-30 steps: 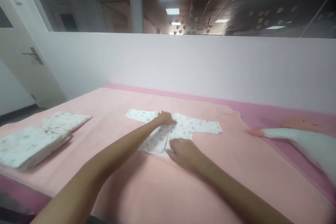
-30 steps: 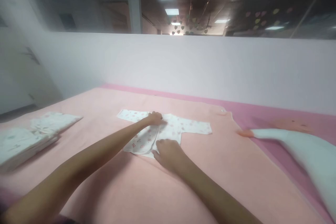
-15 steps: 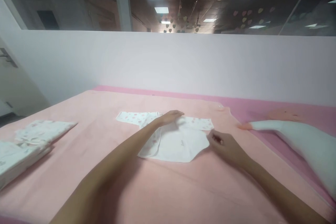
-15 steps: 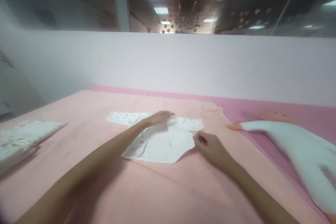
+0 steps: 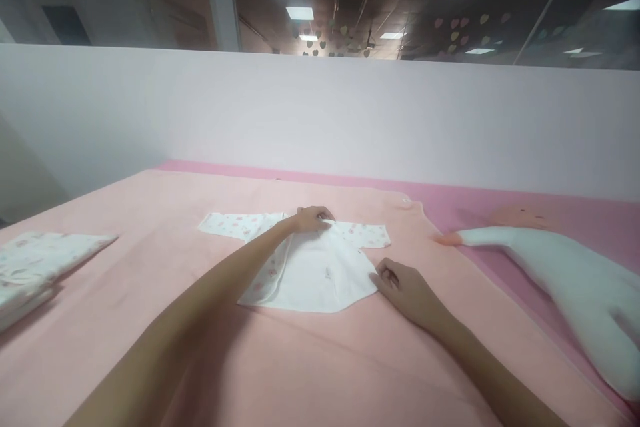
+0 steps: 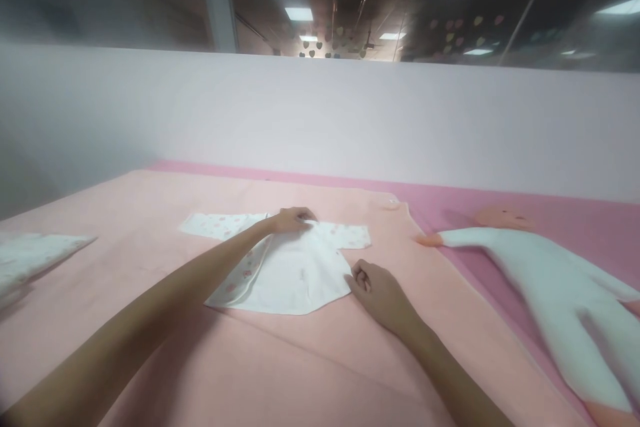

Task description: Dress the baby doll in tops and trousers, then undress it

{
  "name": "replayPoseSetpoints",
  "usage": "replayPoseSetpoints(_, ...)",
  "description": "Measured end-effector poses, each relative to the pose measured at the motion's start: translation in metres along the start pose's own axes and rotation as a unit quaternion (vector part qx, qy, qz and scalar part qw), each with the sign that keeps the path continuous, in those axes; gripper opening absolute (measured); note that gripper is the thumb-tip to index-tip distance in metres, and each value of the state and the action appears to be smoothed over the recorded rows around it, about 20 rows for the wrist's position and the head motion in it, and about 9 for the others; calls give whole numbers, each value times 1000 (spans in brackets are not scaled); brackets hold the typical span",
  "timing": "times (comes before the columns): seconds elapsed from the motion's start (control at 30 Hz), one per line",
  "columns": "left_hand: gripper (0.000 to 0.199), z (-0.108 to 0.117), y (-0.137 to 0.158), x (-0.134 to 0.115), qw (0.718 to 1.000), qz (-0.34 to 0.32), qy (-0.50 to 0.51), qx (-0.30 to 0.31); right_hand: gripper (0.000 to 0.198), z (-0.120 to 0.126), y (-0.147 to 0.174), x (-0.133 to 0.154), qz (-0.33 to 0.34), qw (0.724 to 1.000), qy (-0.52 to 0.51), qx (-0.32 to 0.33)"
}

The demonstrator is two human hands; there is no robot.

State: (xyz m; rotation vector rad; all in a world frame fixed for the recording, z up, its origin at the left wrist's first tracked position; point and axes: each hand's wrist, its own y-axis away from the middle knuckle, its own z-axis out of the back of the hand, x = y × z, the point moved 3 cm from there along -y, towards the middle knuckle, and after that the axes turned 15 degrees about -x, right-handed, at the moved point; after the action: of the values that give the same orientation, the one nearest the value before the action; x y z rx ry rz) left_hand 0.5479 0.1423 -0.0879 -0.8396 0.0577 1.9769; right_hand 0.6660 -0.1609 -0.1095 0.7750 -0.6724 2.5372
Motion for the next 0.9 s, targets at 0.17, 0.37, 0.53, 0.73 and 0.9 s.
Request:
replayPoseSetpoints(0.17,37,-9,-4,0,999,2,19,-51,28,0,1,-7,2,1000,28,-10)
replayPoseSetpoints(0.37,38,-20,10,-8,981,-117,-86,-125,24,6,8,13,111,985,9,-131)
replayPoseSetpoints(0.53,63,-34,23,-3,986,-118,-110,-45,65,-6,32,53,287,958,-6,25)
replayPoseSetpoints(0.73,60,-38,26,-3,984,-114,-119,-62,51,-15,39,63,330,939,-2,98)
replayPoseSetpoints(0.9,37,-26,26,-19,957,-140,-193,-163,45,-11,38,62,330,941,-29,66)
